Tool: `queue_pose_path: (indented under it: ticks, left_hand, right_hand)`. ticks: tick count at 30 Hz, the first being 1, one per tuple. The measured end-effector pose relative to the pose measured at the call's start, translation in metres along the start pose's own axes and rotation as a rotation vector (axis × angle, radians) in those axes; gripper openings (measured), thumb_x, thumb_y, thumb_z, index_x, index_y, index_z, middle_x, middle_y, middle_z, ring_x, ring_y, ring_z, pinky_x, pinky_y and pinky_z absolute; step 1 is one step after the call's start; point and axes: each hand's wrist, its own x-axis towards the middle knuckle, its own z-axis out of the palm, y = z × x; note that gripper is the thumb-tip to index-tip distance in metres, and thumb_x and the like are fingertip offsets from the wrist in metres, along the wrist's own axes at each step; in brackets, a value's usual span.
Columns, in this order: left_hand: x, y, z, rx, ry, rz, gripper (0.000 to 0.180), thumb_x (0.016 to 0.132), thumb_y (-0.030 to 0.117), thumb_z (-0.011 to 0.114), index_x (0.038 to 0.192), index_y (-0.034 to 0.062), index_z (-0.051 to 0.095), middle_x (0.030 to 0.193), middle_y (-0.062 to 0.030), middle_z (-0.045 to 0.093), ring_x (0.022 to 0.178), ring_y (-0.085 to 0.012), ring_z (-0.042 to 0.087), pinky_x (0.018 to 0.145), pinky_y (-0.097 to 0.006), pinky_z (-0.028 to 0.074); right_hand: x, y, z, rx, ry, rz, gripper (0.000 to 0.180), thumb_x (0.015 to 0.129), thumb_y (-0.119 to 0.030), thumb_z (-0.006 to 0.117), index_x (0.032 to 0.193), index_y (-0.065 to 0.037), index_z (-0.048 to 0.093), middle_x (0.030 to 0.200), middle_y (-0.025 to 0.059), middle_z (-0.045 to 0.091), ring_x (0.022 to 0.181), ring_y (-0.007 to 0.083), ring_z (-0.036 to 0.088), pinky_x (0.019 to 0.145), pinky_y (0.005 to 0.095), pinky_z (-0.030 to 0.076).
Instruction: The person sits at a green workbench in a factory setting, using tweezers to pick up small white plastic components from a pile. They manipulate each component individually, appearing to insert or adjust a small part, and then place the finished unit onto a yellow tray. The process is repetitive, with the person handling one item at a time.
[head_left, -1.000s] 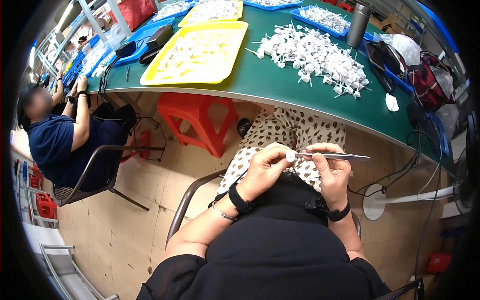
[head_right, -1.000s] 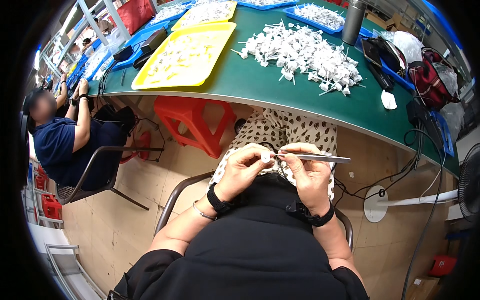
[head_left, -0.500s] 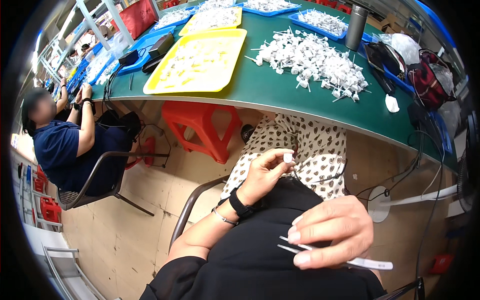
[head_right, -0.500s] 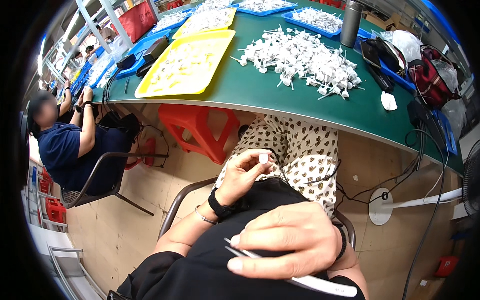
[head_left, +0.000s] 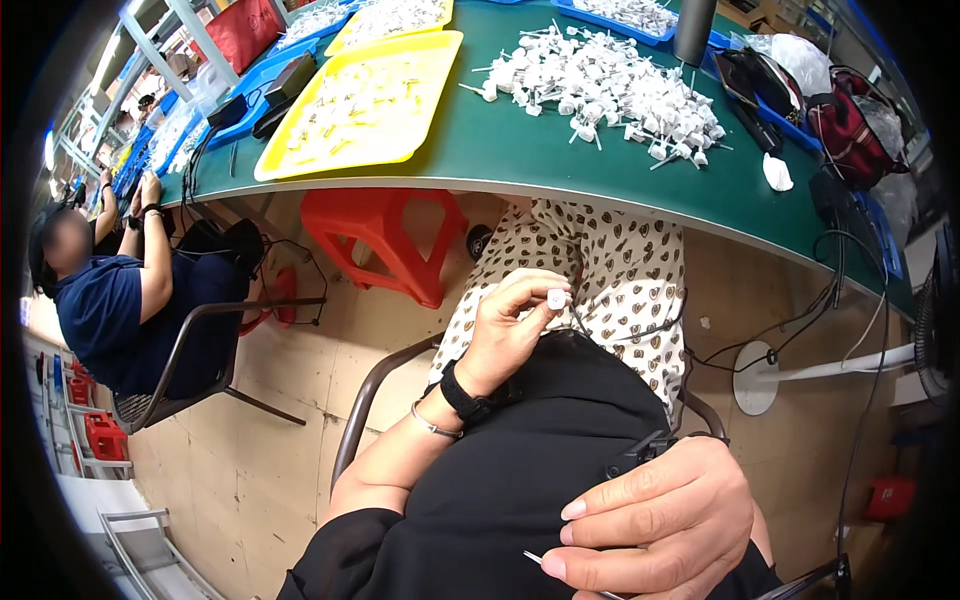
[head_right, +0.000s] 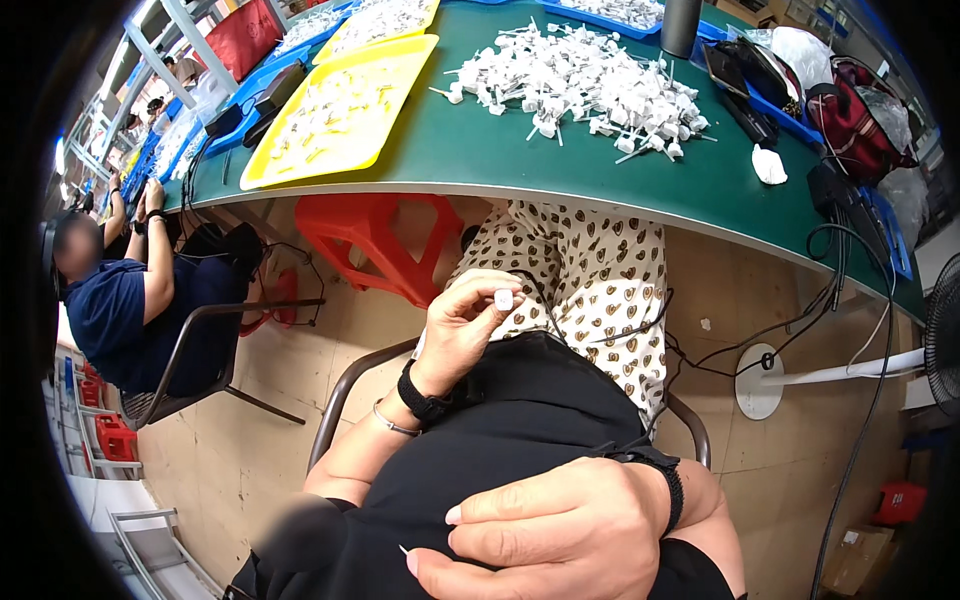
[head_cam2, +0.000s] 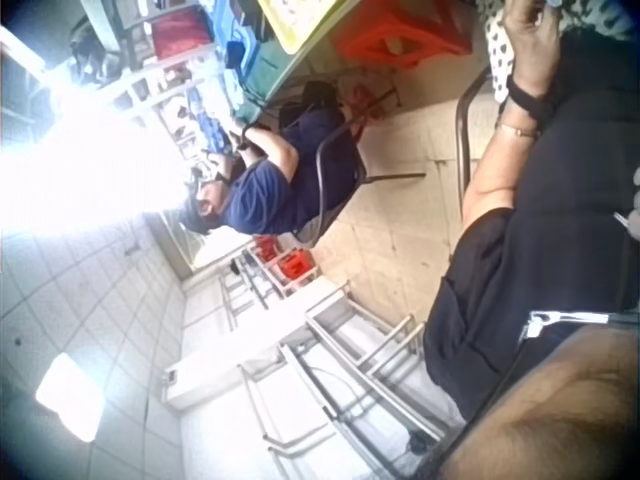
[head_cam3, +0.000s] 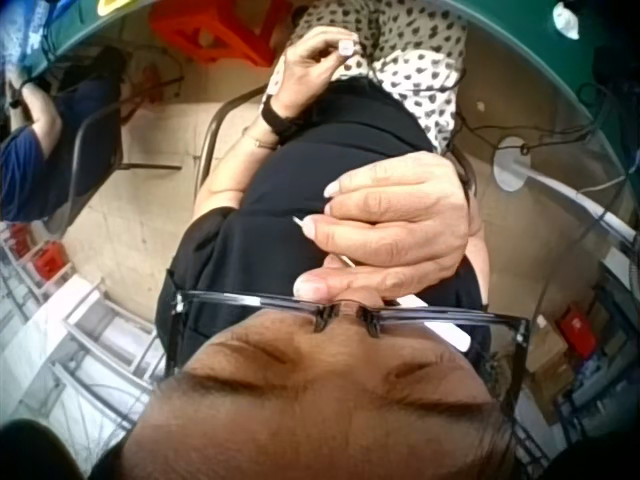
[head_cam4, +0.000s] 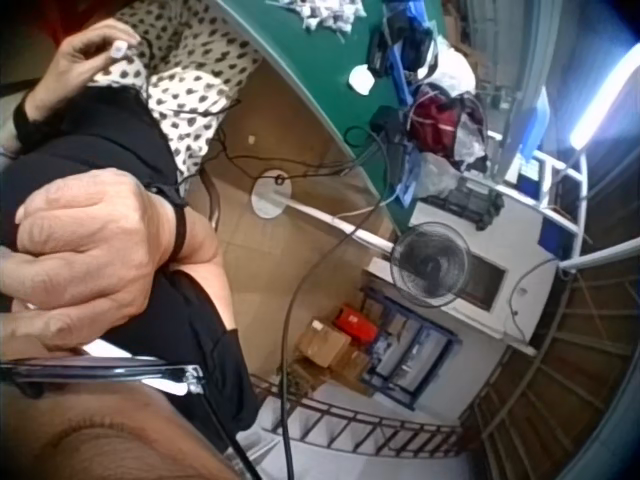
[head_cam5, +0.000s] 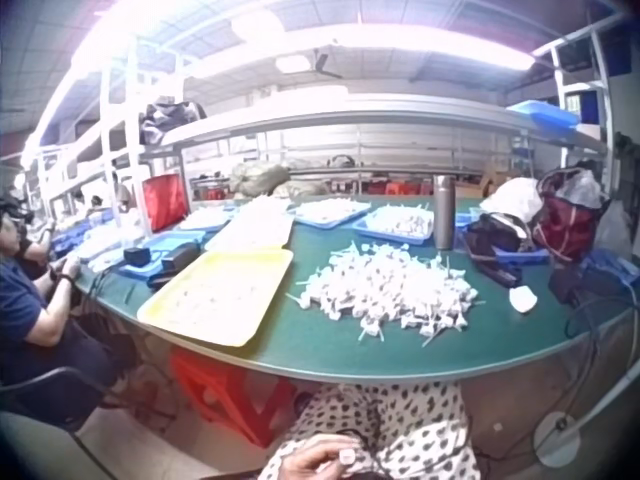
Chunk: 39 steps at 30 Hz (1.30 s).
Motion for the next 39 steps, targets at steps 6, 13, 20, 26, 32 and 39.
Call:
queue_pose_path:
  ticks: [6, 13, 20, 26, 32, 39]
  left_hand:
    - [0.005, -0.006, -0.002, 0.165, -0.032, 0.089, 0.020, 0.095, -0.005, 0.066, 0.113, 0.0004, 0.071, 0.123, -0.0113, 0.063, 0.106, -0.0184, 0.069, 0.090, -0.029, 0.058]
    - [0.003, 0.003, -0.002, 0.161, -0.004, 0.094, 0.018, 0.094, -0.003, 0.068, 0.111, 0.0007, 0.072, 0.117, -0.0109, 0.067, 0.105, -0.0176, 0.069, 0.088, -0.029, 0.058]
    - [0.000, 0.010, 0.007, -0.129, -0.025, -0.145, 0.033, 0.099, -0.001, 0.065, 0.131, 0.0025, 0.061, 0.107, -0.0085, 0.071, 0.095, -0.0145, 0.070, 0.084, -0.029, 0.060]
    - [-0.002, 0.005, 0.007, -0.100, -0.021, -0.131, 0.035, 0.100, 0.002, 0.065, 0.134, 0.0031, 0.059, 0.107, -0.0094, 0.072, 0.095, -0.0161, 0.071, 0.085, -0.031, 0.060]
    - [0.000, 0.012, 0.007, -0.070, -0.035, -0.116, 0.029, 0.100, 0.005, 0.066, 0.129, 0.0013, 0.063, 0.108, -0.0103, 0.072, 0.096, -0.0164, 0.071, 0.086, -0.031, 0.059]
    - [-0.001, 0.014, 0.008, -0.060, 0.012, -0.084, 0.018, 0.097, 0.004, 0.069, 0.115, -0.0002, 0.071, 0.099, -0.0070, 0.074, 0.090, -0.0133, 0.071, 0.080, -0.028, 0.059]
  right_hand:
    - [-0.006, 0.005, 0.035, -0.233, 0.393, -0.130, 0.028, 0.081, -0.024, 0.086, 0.104, -0.008, 0.078, 0.089, 0.0097, 0.074, 0.066, 0.0154, 0.069, 0.068, 0.0284, 0.061]
    - [0.004, -0.011, -0.034, 0.014, -0.189, 0.041, 0.022, 0.084, -0.019, 0.080, 0.102, -0.006, 0.077, 0.095, 0.0127, 0.075, 0.070, 0.0195, 0.071, 0.070, 0.0309, 0.063]
    - [-0.054, 0.023, -0.038, -0.067, 0.329, 0.709, 0.020, 0.089, -0.010, 0.078, 0.103, 0.001, 0.069, 0.095, 0.0157, 0.074, 0.076, 0.0226, 0.072, 0.071, 0.0338, 0.058]
    - [-0.068, 0.039, -0.040, -0.205, 0.229, 0.701, 0.022, 0.086, -0.005, 0.080, 0.105, 0.003, 0.071, 0.094, 0.0161, 0.074, 0.078, 0.0222, 0.070, 0.071, 0.0323, 0.056]
    - [-0.072, 0.047, -0.040, -0.271, 0.207, 0.707, 0.021, 0.088, -0.005, 0.078, 0.107, 0.002, 0.072, 0.096, 0.0123, 0.075, 0.078, 0.0197, 0.070, 0.072, 0.0308, 0.055]
    - [-0.076, 0.048, -0.038, -0.248, 0.223, 0.800, 0.020, 0.089, -0.005, 0.077, 0.107, 0.001, 0.072, 0.097, 0.0101, 0.075, 0.082, 0.0181, 0.070, 0.073, 0.0294, 0.055]
